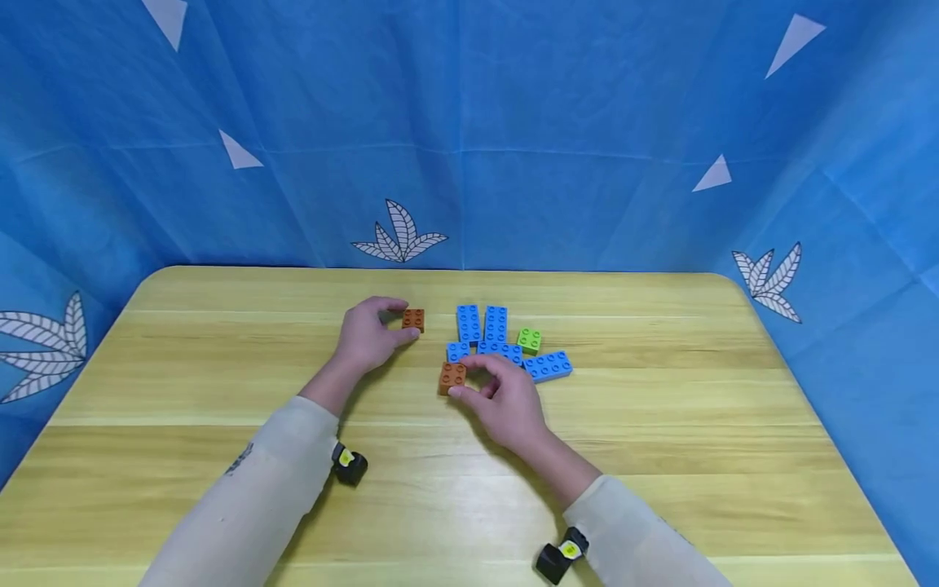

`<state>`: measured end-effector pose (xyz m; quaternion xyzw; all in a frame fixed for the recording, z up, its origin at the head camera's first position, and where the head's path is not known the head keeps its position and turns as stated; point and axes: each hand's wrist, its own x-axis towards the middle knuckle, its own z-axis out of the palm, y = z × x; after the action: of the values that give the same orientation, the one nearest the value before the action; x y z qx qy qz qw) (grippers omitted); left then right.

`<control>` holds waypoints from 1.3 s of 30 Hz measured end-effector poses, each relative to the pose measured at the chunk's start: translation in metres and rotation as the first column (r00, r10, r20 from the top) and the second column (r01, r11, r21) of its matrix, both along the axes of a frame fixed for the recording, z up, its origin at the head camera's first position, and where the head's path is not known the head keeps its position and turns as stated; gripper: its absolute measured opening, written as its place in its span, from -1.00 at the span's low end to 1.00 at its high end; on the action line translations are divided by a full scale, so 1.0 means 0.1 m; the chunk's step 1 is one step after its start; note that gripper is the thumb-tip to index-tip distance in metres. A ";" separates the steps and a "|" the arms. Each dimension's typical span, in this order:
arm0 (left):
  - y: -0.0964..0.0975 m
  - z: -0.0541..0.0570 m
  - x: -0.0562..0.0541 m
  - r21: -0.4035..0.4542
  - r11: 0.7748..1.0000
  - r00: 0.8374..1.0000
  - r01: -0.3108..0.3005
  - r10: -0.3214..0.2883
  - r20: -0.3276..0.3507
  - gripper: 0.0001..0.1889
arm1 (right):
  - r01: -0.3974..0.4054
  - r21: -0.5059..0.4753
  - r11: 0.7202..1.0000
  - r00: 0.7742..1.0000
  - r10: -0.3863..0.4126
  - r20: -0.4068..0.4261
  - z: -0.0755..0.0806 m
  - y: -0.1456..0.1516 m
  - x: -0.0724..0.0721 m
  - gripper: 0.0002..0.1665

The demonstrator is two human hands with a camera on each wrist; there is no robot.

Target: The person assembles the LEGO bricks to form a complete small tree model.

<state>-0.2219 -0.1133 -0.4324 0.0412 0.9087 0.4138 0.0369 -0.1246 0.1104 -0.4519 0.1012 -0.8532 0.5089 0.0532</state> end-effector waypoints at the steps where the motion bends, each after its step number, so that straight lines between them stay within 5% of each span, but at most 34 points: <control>1: 0.00 -0.01 0.00 -0.002 1.000 1.000 0.000 0.000 0.000 -0.51 | -0.005 0.008 1.000 1.000 0.005 -0.009 0.00 0.00 -0.01 -0.60; 15: 0.00 0.00 0.02 -0.004 1.000 1.000 -0.025 0.025 0.013 -0.60 | -0.037 0.056 0.998 0.998 0.040 -0.048 -0.01 0.00 -0.05 -0.61; 26: 0.02 0.10 0.23 0.091 0.996 0.999 -0.001 -0.002 0.032 -0.62 | -0.026 0.005 1.000 1.000 0.026 -0.010 -0.03 0.02 -0.01 -0.59; 39: 0.08 0.25 0.48 0.176 0.969 0.985 0.173 -0.171 -0.025 -0.58 | -0.030 -0.009 1.000 0.999 0.030 0.028 -0.03 0.02 -0.01 -0.56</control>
<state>-0.1742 -0.1049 -0.4071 0.1248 0.8615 0.4880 0.0646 -0.1260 0.1128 -0.4546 0.1067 -0.8501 0.5145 0.0338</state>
